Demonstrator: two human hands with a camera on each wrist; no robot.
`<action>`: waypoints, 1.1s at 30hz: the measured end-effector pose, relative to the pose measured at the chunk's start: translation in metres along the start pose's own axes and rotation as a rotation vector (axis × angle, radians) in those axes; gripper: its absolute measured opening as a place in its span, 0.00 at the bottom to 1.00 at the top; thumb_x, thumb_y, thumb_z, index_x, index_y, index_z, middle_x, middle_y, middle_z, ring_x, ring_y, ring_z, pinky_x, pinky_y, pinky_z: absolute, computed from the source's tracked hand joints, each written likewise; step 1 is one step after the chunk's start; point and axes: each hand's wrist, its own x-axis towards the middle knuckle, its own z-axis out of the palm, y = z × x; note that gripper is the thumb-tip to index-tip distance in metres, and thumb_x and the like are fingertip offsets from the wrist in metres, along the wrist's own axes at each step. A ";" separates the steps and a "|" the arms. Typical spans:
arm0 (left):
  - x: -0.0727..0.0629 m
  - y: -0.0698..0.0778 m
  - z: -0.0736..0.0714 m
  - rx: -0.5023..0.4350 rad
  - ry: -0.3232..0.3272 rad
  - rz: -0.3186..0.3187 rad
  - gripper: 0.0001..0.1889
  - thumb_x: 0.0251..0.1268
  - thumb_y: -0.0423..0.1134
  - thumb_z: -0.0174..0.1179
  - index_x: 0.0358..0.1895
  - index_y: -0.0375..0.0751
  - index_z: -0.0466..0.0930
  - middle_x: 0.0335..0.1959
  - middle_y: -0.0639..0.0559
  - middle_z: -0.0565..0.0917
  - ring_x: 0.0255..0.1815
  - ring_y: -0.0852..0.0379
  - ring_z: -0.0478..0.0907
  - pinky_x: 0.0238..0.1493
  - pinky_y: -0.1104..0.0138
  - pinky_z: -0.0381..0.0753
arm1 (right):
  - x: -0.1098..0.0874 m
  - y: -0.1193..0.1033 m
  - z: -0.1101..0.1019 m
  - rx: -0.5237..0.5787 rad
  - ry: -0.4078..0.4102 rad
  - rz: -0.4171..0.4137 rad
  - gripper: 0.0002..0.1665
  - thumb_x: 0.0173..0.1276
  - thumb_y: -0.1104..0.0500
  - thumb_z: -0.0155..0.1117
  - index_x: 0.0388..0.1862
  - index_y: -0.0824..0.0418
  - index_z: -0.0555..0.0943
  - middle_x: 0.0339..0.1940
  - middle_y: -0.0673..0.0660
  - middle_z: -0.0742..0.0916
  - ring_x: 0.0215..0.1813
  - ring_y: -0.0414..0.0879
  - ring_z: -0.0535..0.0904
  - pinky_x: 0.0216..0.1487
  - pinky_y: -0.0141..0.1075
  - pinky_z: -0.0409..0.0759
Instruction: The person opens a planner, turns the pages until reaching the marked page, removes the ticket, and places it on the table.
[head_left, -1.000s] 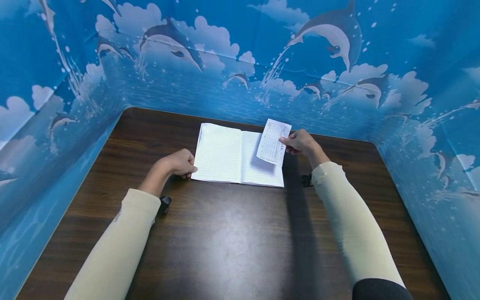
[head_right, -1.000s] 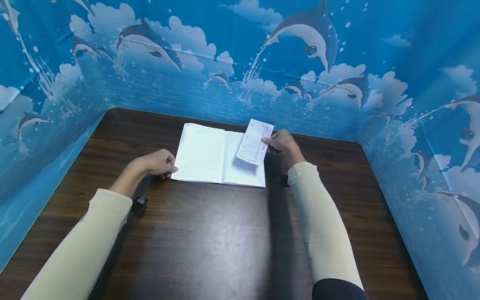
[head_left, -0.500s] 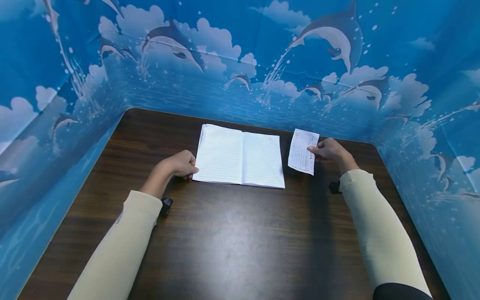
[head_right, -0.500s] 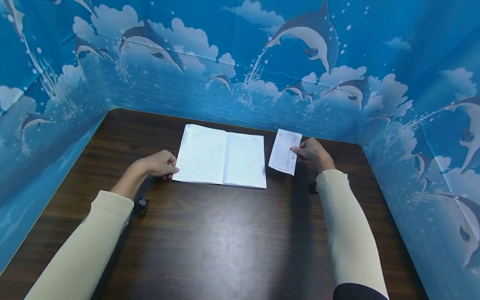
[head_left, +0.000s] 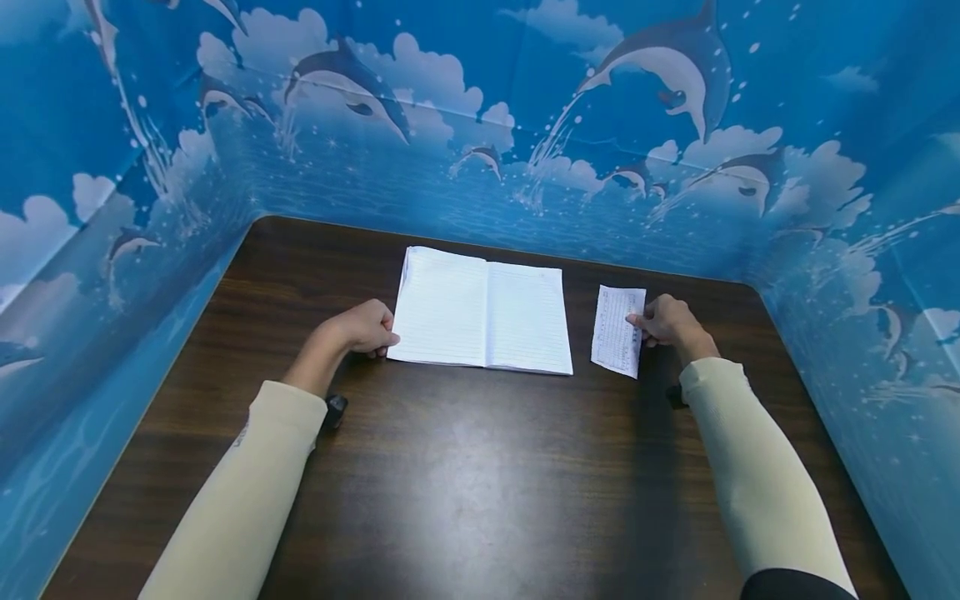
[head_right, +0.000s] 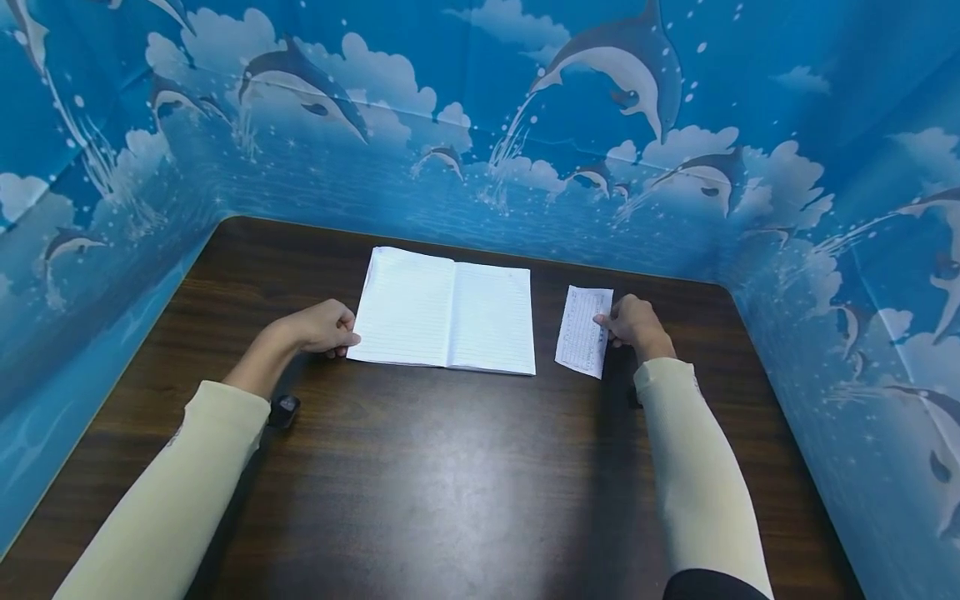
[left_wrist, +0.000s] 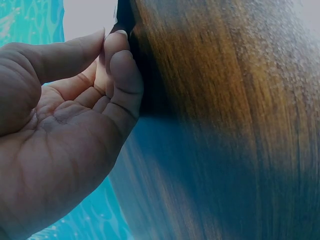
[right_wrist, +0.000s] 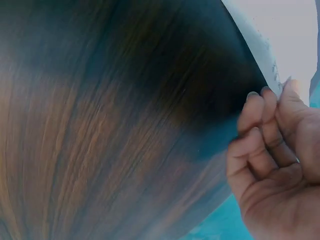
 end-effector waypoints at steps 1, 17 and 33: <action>0.000 0.001 0.000 0.000 0.001 0.000 0.16 0.83 0.33 0.56 0.28 0.36 0.77 0.24 0.48 0.82 0.29 0.54 0.76 0.37 0.65 0.74 | -0.002 -0.001 0.000 -0.017 0.012 -0.006 0.32 0.84 0.47 0.62 0.65 0.77 0.79 0.43 0.68 0.90 0.39 0.53 0.86 0.54 0.52 0.85; -0.002 0.006 0.001 0.005 0.007 -0.023 0.17 0.83 0.34 0.56 0.27 0.37 0.76 0.24 0.48 0.82 0.29 0.54 0.75 0.36 0.65 0.73 | -0.016 -0.028 0.010 0.260 0.293 -0.138 0.21 0.80 0.51 0.68 0.50 0.71 0.83 0.42 0.67 0.88 0.35 0.49 0.87 0.37 0.36 0.87; 0.001 0.004 0.000 0.014 -0.003 -0.002 0.18 0.83 0.33 0.56 0.26 0.38 0.74 0.25 0.49 0.82 0.31 0.54 0.77 0.37 0.65 0.75 | -0.024 -0.107 0.041 0.431 0.073 -0.138 0.13 0.73 0.61 0.76 0.46 0.71 0.88 0.46 0.68 0.92 0.38 0.49 0.94 0.47 0.42 0.92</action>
